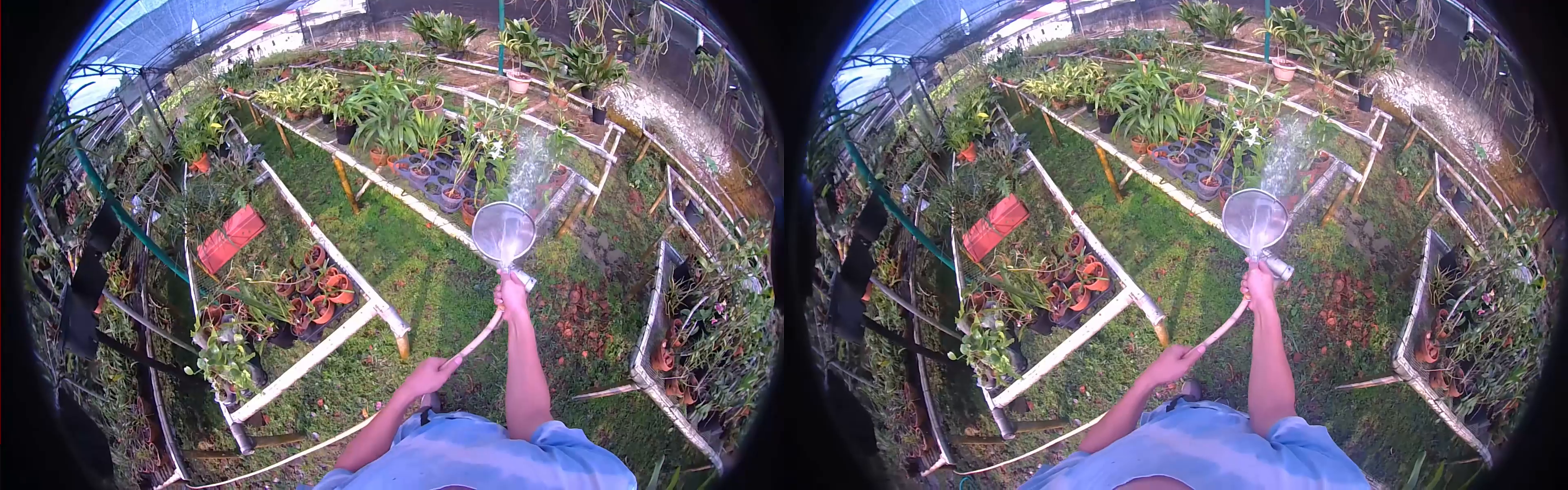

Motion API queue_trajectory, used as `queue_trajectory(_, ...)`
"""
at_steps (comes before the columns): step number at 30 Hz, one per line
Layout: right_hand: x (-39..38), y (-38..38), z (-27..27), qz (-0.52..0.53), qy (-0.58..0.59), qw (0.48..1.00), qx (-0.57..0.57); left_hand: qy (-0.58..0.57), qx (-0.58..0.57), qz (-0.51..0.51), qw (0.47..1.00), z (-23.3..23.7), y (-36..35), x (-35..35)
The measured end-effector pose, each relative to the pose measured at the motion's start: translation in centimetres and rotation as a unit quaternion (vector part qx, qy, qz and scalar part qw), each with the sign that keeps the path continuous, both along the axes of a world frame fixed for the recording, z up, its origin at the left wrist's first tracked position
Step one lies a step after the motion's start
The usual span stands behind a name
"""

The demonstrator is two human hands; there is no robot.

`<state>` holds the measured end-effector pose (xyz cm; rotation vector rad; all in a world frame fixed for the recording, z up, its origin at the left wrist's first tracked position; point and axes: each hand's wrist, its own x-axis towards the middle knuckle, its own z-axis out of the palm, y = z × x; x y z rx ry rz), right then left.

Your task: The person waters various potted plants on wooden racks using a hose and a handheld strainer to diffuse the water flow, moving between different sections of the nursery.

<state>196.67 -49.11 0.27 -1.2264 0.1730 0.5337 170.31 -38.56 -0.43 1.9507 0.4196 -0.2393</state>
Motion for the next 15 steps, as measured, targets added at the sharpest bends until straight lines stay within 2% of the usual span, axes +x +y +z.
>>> queue_trajectory(2, -0.1, 2.1, -0.9, 0.032, -0.021, 0.999, -0.008, 0.001, -0.015, 0.001, 1.000, -1.0, 1.4, -0.8)
queue_trajectory(6, -1.1, 6.7, 0.7, 0.053, -0.023, 0.998, -0.003, 0.005, -0.038, 0.075, 0.996, -1.7, 4.5, -2.8)
queue_trajectory(9, -2.6, 10.4, 2.5, 0.105, -0.040, 0.994, -0.016, -0.041, -0.038, 0.107, 0.993, -4.8, 6.9, -4.7)
queue_trajectory(10, -2.7, 11.4, 2.7, 0.123, -0.047, 0.991, -0.024, -0.014, -0.047, 0.120, 0.992, -2.4, 7.1, -5.1)
queue_trajectory(12, -2.6, 13.7, 2.3, 0.131, -0.044, 0.990, -0.009, 0.001, -0.030, 0.148, 0.989, -1.2, 7.7, -5.9)
queue_trajectory(15, -3.3, 15.4, 2.5, 0.151, -0.049, 0.987, 0.007, 0.078, -0.016, 0.189, 0.979, -5.8, 10.5, -8.7)
